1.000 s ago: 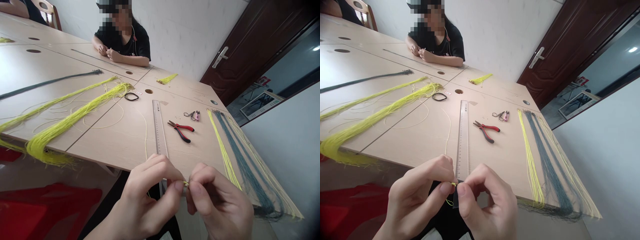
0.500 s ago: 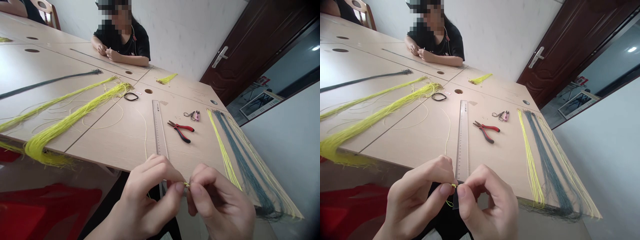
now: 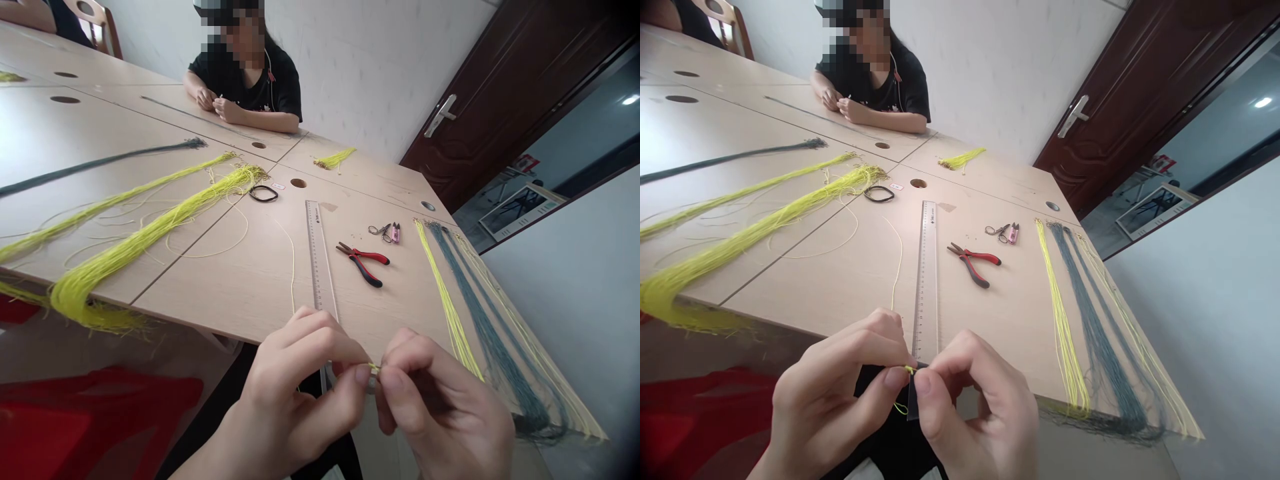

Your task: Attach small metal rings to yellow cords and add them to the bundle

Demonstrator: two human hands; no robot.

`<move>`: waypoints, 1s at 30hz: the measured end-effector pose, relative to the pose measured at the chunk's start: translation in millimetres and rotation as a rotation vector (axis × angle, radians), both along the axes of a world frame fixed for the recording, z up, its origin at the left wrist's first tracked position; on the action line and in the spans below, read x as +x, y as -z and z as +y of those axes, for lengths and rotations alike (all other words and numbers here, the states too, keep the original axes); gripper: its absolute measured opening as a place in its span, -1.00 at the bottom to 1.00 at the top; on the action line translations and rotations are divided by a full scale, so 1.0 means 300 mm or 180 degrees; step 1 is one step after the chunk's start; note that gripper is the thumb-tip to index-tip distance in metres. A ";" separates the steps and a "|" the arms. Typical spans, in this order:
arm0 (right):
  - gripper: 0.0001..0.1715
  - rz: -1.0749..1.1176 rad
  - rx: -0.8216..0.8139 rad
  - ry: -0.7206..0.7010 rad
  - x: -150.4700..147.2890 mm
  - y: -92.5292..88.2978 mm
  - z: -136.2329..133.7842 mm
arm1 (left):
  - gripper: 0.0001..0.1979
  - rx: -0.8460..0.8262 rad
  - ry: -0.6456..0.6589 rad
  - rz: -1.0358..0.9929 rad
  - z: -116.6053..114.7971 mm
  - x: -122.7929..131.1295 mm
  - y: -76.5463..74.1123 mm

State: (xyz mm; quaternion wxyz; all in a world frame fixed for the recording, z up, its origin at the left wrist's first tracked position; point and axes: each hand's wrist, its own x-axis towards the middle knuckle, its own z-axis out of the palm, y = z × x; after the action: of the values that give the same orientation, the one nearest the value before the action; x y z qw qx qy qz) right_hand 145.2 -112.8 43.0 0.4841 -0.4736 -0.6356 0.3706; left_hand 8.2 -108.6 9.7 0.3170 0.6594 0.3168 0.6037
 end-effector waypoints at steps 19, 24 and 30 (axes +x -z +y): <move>-0.60 0.0024 -0.0036 0.0037 -0.004 -0.004 -0.012 | -0.86 0.0060 -0.0093 0.0035 0.008 -0.001 -0.003; -0.59 0.0059 0.0030 -0.0019 -0.001 -0.001 -0.016 | -0.84 0.0105 -0.0019 -0.0046 0.008 0.004 -0.005; -0.77 0.0433 0.0292 -0.0482 0.001 0.027 0.003 | -0.84 -0.0202 0.0016 -0.0175 0.000 0.002 0.002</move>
State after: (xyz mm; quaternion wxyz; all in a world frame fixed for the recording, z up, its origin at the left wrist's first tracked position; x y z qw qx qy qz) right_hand 145.4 -112.0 35.0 0.5179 -0.3754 -0.6515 0.4079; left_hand 8.8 -108.5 9.0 0.3478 0.6329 0.3253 0.6104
